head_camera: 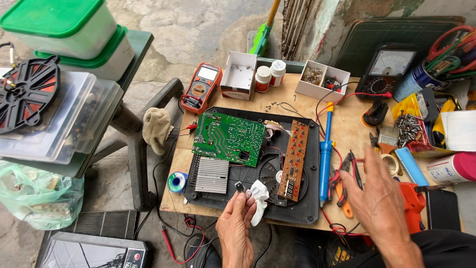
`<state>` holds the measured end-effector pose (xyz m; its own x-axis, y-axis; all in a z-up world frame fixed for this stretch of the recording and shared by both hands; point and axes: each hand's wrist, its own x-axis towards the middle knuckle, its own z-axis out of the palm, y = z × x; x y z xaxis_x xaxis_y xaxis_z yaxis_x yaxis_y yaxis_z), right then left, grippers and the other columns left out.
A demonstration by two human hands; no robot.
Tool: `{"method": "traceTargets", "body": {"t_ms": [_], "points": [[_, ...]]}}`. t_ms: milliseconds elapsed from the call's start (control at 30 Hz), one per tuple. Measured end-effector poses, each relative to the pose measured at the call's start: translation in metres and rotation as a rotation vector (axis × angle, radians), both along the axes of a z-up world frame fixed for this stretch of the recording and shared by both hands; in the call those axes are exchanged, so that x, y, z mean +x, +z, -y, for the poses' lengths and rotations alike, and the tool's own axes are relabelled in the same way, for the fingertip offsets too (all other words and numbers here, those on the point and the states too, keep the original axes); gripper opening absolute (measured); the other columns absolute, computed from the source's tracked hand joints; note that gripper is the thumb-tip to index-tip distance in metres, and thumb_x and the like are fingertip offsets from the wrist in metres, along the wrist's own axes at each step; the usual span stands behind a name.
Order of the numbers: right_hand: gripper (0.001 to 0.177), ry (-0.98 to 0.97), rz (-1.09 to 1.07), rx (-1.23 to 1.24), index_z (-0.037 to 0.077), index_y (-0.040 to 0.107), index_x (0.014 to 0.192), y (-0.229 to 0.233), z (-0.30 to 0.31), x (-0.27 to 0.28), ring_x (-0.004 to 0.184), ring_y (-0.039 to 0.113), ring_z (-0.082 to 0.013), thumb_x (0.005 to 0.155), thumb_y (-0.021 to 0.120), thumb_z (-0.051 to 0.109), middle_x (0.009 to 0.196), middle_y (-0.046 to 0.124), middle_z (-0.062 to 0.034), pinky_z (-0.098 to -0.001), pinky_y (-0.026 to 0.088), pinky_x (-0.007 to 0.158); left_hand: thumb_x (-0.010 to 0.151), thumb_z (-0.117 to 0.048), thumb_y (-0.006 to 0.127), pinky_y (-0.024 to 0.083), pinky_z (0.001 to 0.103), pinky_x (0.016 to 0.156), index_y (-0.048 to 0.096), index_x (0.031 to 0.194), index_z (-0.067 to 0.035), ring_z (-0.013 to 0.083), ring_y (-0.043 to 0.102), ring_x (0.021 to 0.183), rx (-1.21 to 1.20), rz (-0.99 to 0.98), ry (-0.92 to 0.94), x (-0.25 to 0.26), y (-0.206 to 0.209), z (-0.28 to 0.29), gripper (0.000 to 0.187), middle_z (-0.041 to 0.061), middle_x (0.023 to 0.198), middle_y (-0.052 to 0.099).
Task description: The person cleans a small electronic component with a white cloth and tests it with a multimeter. They then use a magnifying glass to inspect the component and a soldering iron to work on it.
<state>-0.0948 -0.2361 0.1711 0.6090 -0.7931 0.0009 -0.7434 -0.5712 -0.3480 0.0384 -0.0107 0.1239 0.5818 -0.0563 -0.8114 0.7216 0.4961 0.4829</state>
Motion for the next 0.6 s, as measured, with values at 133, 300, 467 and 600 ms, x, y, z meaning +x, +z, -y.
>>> {"method": "traceTargets", "body": {"t_ms": [133, 300, 467, 600], "points": [[0.047, -0.092, 0.190, 0.443, 0.034, 0.076, 0.144, -0.045, -0.066, 0.042, 0.128, 0.075, -0.0170, 0.097, 0.072, 0.037, 0.143, 0.081, 0.0042, -0.0367, 0.057, 0.111, 0.100, -0.003, 0.077, 0.064, 0.036, 0.090, 0.073, 0.145, 0.008, 0.0295, 0.075, 0.095, 0.023, 0.049, 0.014, 0.001, -0.028, -0.009, 0.046, 0.028, 0.115, 0.082], [0.072, 0.731, -0.012, -0.088, 0.011, 0.054, 0.156, -0.130, -0.117, 0.077, 0.099, 0.067, -0.0347, 0.094, 0.088, 0.019, 0.139, 0.055, -0.0209, -0.0514, 0.059, 0.082, 0.095, -0.005, 0.077, 0.063, 0.035, 0.090, 0.062, 0.162, -0.002, 0.0269, 0.075, 0.094, 0.045, 0.171, 0.005, 0.006, -0.052, -0.020, 0.068, 0.024, 0.114, 0.082], [0.008, 0.703, 0.181, -0.035, 0.009, 0.062, 0.110, -0.129, -0.103, 0.079, 0.091, 0.066, -0.0320, 0.105, 0.069, 0.010, 0.116, 0.056, -0.0124, -0.0507, 0.058, 0.057, 0.097, -0.006, 0.075, 0.064, 0.039, 0.099, 0.059, 0.163, 0.002, 0.0321, 0.076, 0.106, 0.074, 0.113, 0.011, 0.011, -0.030, -0.023, 0.068, 0.028, 0.125, 0.081], [0.011, 0.434, 0.523, 0.363, 0.010, 0.078, 0.109, -0.091, -0.105, 0.085, 0.100, 0.075, -0.0183, 0.105, 0.069, 0.012, 0.107, 0.073, -0.0023, -0.0328, 0.054, 0.093, 0.098, -0.004, 0.077, 0.064, 0.041, 0.091, 0.066, 0.147, 0.008, 0.0356, 0.078, 0.101, 0.054, 0.064, 0.017, 0.008, -0.051, -0.018, 0.052, 0.029, 0.121, 0.081]]}}
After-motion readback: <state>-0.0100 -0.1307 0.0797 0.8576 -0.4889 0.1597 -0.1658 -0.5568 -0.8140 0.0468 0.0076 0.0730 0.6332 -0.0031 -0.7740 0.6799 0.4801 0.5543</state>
